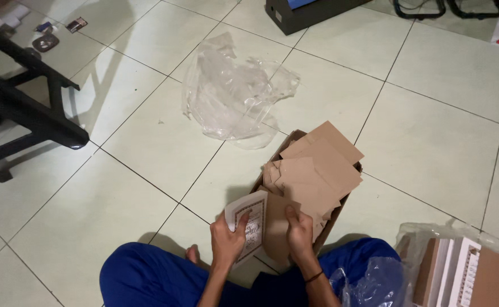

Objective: The person fits a brown paper cover over a booklet, aligns it, and places the covered booklet onto a stack on the floor.

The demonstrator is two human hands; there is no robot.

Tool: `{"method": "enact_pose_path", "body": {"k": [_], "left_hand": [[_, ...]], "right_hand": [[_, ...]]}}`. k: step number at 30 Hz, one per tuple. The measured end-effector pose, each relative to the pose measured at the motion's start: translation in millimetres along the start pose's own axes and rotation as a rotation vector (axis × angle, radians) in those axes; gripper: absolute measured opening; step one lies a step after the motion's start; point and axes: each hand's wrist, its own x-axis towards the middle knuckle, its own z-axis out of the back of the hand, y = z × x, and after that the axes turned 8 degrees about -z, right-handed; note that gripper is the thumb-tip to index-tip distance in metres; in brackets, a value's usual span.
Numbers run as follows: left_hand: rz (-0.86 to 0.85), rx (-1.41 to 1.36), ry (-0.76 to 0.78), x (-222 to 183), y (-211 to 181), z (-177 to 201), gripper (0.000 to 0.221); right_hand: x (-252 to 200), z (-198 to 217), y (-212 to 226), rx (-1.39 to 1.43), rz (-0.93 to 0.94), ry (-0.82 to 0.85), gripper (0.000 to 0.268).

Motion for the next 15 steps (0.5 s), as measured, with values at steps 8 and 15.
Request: {"method": "enact_pose_path", "body": {"k": [8,15], "left_hand": [[-0.080,-0.060,-0.033,-0.8,-2.7,2.7,0.028],[-0.103,-0.135,-0.020,-0.2,-11.1,9.0,0.026]], "right_hand": [[0.2,-6.4,-7.5,0.211,-0.059,-0.004,0.032],[-0.3,-5.6,-2.4,0.319,-0.139,-0.015,0.031]]}}
